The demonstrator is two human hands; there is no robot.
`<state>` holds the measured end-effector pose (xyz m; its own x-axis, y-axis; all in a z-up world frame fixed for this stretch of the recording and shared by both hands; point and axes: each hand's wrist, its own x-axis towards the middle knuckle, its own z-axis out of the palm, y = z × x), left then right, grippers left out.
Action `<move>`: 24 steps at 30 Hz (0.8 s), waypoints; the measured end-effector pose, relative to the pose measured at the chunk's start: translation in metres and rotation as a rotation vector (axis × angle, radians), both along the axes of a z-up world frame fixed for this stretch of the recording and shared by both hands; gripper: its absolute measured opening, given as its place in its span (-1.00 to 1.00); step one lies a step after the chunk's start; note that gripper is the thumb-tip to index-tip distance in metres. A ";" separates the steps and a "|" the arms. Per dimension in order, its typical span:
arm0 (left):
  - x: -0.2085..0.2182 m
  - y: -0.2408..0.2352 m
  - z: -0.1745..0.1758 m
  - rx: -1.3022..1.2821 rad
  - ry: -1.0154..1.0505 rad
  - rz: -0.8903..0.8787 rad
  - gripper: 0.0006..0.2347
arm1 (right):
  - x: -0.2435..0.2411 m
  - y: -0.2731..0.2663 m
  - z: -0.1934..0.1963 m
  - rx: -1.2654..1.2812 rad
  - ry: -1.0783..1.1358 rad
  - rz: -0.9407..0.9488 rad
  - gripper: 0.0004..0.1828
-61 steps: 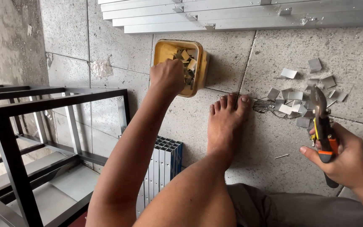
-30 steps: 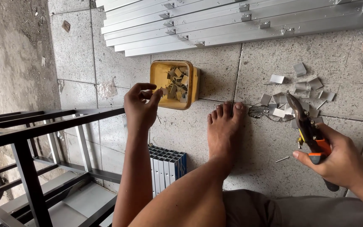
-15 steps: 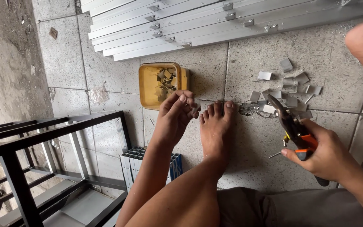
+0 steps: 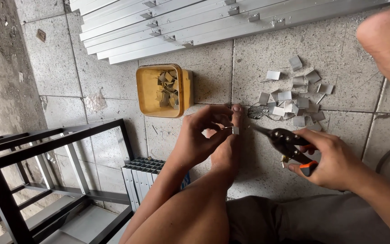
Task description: Cutting and trimming small metal brackets using aviation snips on a workshop floor.
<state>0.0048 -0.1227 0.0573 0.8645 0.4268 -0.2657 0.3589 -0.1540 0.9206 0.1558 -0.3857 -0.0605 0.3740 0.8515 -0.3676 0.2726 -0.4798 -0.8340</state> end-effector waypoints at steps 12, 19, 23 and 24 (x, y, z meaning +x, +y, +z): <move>0.001 -0.006 0.002 0.036 -0.031 -0.099 -0.68 | 0.000 0.004 0.005 0.080 -0.098 0.147 -0.16; 0.001 -0.008 0.005 0.088 -0.055 -0.175 -0.71 | 0.000 0.006 0.016 0.060 -0.137 0.126 -0.19; 0.000 -0.008 0.006 0.152 -0.039 -0.185 -0.67 | 0.004 0.006 0.020 0.039 -0.145 0.094 -0.30; 0.001 -0.007 0.008 0.151 -0.040 -0.187 -0.67 | 0.005 0.006 0.021 0.038 -0.145 0.092 -0.30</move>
<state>0.0059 -0.1301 0.0651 0.9407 0.2907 -0.1749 0.2749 -0.3511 0.8951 0.1603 -0.3800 -0.0392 0.3403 0.8970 -0.2821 0.4331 -0.4159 -0.7996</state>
